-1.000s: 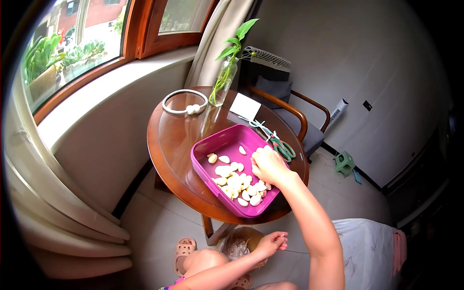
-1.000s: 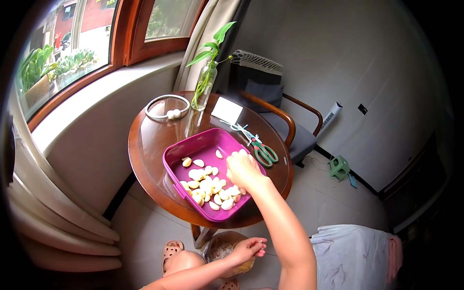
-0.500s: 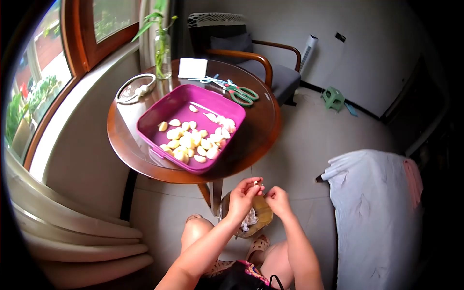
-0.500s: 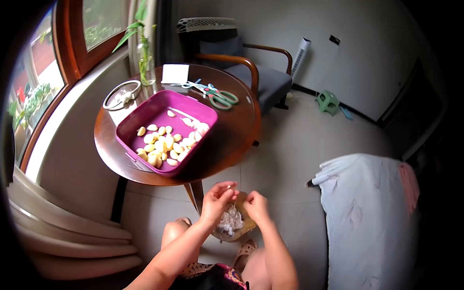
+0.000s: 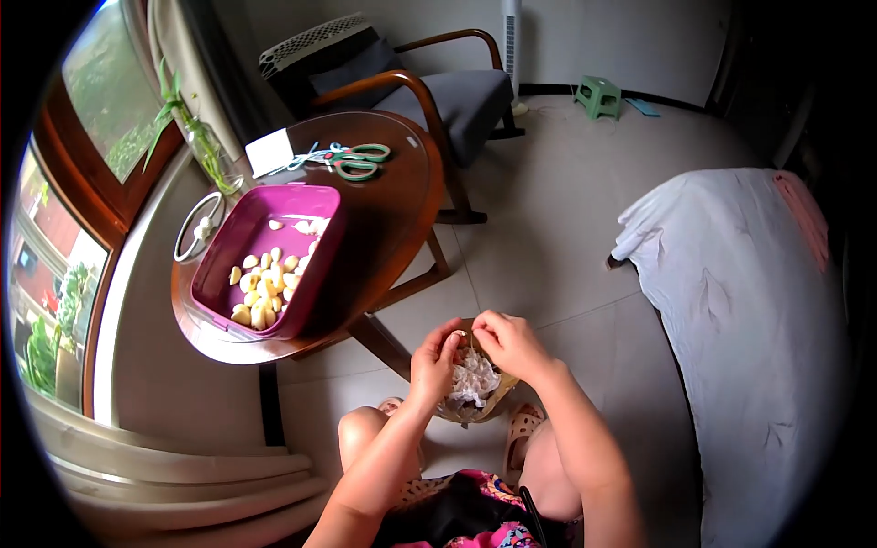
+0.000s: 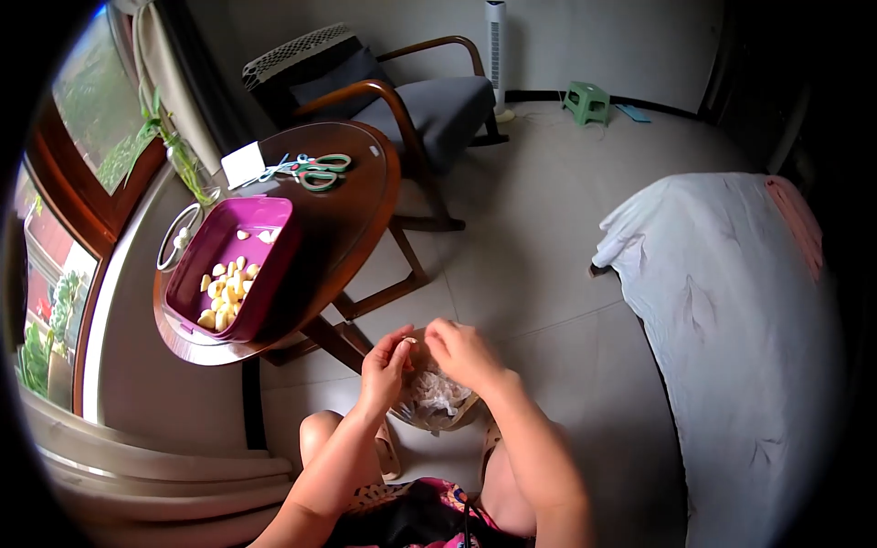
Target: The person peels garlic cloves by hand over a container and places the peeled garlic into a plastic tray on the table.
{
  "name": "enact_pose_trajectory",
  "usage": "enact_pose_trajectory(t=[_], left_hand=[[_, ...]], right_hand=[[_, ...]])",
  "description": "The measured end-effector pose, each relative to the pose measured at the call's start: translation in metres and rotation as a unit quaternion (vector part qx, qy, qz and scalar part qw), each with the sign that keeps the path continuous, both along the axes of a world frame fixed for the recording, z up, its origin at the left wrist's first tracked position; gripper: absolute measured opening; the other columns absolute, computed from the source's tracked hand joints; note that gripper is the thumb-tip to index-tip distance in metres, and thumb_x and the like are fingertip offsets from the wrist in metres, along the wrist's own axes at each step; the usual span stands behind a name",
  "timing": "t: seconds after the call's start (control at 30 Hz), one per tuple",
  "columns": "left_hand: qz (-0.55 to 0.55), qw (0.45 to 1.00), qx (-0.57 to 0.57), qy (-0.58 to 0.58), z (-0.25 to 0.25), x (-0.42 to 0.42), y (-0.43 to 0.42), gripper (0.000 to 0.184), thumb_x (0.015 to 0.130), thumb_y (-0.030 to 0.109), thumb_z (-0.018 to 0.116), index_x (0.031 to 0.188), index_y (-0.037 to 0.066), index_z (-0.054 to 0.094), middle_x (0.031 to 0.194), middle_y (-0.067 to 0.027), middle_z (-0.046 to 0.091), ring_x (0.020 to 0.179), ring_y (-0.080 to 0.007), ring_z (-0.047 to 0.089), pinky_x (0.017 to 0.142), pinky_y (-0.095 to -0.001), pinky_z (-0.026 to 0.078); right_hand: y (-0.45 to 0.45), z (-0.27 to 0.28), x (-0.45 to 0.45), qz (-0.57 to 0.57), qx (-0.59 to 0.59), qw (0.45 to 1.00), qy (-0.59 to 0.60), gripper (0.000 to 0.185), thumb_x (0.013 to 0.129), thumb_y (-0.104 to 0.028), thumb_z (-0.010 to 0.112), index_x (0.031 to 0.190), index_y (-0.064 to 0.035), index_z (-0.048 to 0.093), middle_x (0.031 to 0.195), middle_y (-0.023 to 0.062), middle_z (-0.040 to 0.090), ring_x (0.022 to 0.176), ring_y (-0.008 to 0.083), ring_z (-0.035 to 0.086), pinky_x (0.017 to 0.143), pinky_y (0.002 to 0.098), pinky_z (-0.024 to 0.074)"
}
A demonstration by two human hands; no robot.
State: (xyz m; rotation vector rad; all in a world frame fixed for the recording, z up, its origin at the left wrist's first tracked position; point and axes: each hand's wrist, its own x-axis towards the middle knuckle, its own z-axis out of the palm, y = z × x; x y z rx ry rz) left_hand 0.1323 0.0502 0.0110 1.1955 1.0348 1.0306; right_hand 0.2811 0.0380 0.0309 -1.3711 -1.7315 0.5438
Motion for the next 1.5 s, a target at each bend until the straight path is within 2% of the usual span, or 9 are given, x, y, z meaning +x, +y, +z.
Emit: enact_pose_trajectory(t=[0.1,0.3,0.4,0.6,0.8,1.2,1.4,1.43,1.5], left_hand=[[-0.012,0.997,0.022,0.070,-0.006,0.003,0.000,0.016,0.086,0.014,0.051,0.094,0.001,0.055,0.072,-0.0005,0.056,0.057,-0.0053,0.044,0.053,-0.0193,0.040],[-0.020,0.992,0.020,0.125,-0.002,0.006,-0.005,0.016,0.086,0.015,0.050,0.093,0.001,0.056,0.067,-0.0023,0.056,0.057,-0.0060,0.047,0.052,-0.0205,0.040],[-0.026,0.989,0.020,0.144,0.002,0.005,-0.006,0.017,0.086,0.015,0.051,0.092,0.001,0.056,0.068,-0.0047,0.058,0.059,-0.0083,0.049,0.054,-0.0225,0.042],[-0.012,0.967,0.157,0.201,-0.012,0.001,-0.004,0.019,0.087,0.015,0.049,0.097,0.000,0.058,0.066,-0.0008,0.055,0.055,-0.0073,0.048,0.052,-0.0208,0.042],[-0.040,0.991,0.020,0.127,0.008,-0.006,-0.009,0.020,0.086,0.015,0.050,0.097,0.001,0.059,0.071,-0.0059,0.060,0.060,-0.0090,0.052,0.056,-0.0234,0.044],[-0.062,0.995,0.011,0.078,0.001,-0.017,-0.005,0.020,0.088,0.014,0.047,0.096,-0.001,0.059,0.071,-0.0037,0.059,0.061,-0.0079,0.052,0.058,-0.0219,0.045],[-0.108,0.974,-0.127,-0.152,0.016,-0.020,-0.003,0.023,0.090,0.014,0.042,0.101,-0.003,0.055,0.079,-0.0030,0.056,0.069,-0.0084,0.050,0.068,-0.0210,0.045],[-0.101,0.971,-0.139,-0.167,0.017,-0.019,-0.003,0.024,0.091,0.013,0.041,0.103,-0.003,0.053,0.081,-0.0045,0.055,0.070,-0.0091,0.050,0.070,-0.0219,0.046],[-0.089,0.971,-0.140,-0.174,0.017,-0.019,-0.002,0.023,0.090,0.013,0.041,0.103,-0.003,0.051,0.081,-0.0049,0.055,0.069,-0.0089,0.050,0.070,-0.0221,0.046]], right_hand=[[-0.004,0.002,0.002,0.050,-0.007,0.999,-0.018,0.012,0.080,-0.011,0.052,0.088,-0.0022,0.050,0.072,0.0162,0.057,0.061,0.0300,0.055,0.055,0.0352,0.0438],[-0.007,0.000,0.001,0.064,-0.016,0.988,-0.139,0.011,0.079,-0.012,0.049,0.077,-0.0009,0.047,0.070,0.0185,0.056,0.065,0.0367,0.055,0.055,0.0403,0.0443],[-0.008,-0.002,-0.002,0.058,-0.001,0.987,-0.151,0.017,0.077,-0.016,0.048,0.072,0.0000,0.052,0.065,0.0166,0.057,0.059,0.0318,0.057,0.054,0.0389,0.0464],[-0.010,-0.002,-0.012,0.028,0.003,0.974,-0.223,0.018,0.075,-0.018,0.050,0.071,-0.0003,0.052,0.065,0.0154,0.058,0.059,0.0305,0.058,0.054,0.0381,0.0473],[-0.008,-0.004,-0.015,0.044,0.056,0.982,-0.175,0.016,0.072,-0.018,0.051,0.068,-0.0018,0.054,0.062,0.0158,0.057,0.056,0.0309,0.058,0.052,0.0388,0.0469],[-0.008,-0.005,-0.026,0.021,0.059,0.996,-0.065,0.015,0.070,-0.014,0.052,0.061,-0.0013,0.054,0.055,0.0168,0.054,0.050,0.0324,0.054,0.048,0.0384,0.0428],[-0.007,0.010,-0.019,0.044,-0.088,0.987,0.130,0.016,0.072,-0.012,0.052,0.062,0.0004,0.052,0.055,0.0164,0.052,0.048,0.0248,0.051,0.047,0.0334,0.0396],[-0.004,0.006,-0.016,0.021,-0.102,0.990,0.100,0.016,0.073,-0.012,0.051,0.063,0.0010,0.052,0.057,0.0162,0.052,0.049,0.0199,0.052,0.048,0.0319,0.0401],[-0.003,0.005,-0.014,-0.006,-0.104,0.990,0.099,0.015,0.074,-0.012,0.051,0.066,0.0003,0.053,0.058,0.0163,0.052,0.050,0.0187,0.052,0.049,0.0315,0.0403]])
